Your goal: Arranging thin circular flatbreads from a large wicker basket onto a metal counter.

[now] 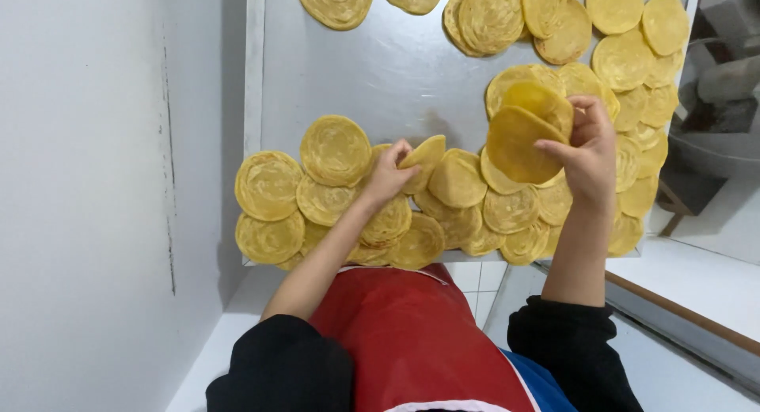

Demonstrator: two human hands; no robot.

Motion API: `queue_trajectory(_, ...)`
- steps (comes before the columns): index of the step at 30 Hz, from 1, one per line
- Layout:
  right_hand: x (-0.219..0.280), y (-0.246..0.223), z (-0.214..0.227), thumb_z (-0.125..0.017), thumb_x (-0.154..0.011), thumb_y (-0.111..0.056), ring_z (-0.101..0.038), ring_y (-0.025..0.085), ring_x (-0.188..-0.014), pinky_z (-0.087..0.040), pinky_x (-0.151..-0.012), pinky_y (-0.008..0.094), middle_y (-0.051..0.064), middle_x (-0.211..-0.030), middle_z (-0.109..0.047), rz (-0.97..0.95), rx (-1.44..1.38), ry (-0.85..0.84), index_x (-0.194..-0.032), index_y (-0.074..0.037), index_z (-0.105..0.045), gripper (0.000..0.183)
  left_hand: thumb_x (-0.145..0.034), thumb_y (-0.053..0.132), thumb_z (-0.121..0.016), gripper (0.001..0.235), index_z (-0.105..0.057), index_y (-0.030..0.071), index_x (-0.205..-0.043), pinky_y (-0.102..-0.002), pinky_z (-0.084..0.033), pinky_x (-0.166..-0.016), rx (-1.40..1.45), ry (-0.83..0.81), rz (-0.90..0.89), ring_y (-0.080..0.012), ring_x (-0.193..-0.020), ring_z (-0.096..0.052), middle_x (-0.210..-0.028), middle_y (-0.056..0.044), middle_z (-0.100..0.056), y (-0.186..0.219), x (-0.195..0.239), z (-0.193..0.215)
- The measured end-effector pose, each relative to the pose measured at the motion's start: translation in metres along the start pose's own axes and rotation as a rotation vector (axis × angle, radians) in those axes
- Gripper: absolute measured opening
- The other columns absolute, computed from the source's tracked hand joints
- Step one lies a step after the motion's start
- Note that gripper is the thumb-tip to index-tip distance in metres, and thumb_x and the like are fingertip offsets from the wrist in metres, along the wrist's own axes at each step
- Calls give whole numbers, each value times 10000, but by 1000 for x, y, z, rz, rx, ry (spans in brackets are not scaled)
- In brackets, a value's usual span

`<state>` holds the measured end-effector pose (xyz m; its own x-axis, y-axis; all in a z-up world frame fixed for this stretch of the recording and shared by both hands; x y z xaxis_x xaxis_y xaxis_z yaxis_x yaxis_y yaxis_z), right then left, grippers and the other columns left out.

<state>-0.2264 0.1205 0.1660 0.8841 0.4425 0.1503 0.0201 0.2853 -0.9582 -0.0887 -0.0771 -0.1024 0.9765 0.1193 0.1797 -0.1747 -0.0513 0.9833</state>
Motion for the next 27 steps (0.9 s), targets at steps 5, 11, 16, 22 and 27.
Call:
queue_trajectory(5,9,115,22,-931,-838,-87,-594,206,-933,-512,-791,337,86,-1073,-624,-2,705,347,-1351,-33,-599,614,-894,103,-761,470,-510,24,-1283,-416,-481,-972,-85,63,97,-267,-1192,-553,-1300,-150,-576,93,-12,44)
queue_trajectory(11,56,168,-69,-860,-883,-175,-586,283,-1102,-496,-922,416,130,-1254,-581,-381,728,308,-1410,-72,-561,615,-962,215,-705,639,-435,56,-1520,-527,-202,-1286,-951,80,-145,-318,-1542,-260,-1628,-152,-345,81,5,52)
queue_trajectory(16,66,161,-82,-889,-786,-208,-585,364,-1152,-522,-989,446,201,-1305,-501,-223,722,461,-1352,-29,-582,668,-968,349,-662,715,-366,65,-1554,-583,-106,-1284,-1134,-105,-137,-306,-1577,-173,-1682,-152,-250,78,56,44)
queue_trajectory(22,39,141,-92,-908,-782,-236,-415,446,-1336,-374,-1114,495,279,-1452,-418,-22,856,350,-1420,0,-540,773,-961,636,-510,899,-257,80,-1621,-590,-10,-1259,-1249,-214,-168,-274,-1584,-38,-1716,-136,-111,61,92,41)
queue_trajectory(27,40,158,-120,-839,-833,-232,-391,473,-1383,-354,-1136,506,293,-1543,-403,177,1104,43,-1438,-18,-560,700,-967,707,-453,916,-228,137,-1648,-573,-4,-1267,-1296,-162,-210,-239,-1594,-18,-1735,-101,-63,57,96,44)
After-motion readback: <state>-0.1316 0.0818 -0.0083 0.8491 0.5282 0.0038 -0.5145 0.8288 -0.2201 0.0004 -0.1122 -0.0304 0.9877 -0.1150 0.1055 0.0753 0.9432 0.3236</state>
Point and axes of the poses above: each hand's wrist, its own x-axis away from the middle knuckle, its own z-axis out of the back of the hand, y = z × x, the point moved 6 cm from there along -x, towards the middle knuckle
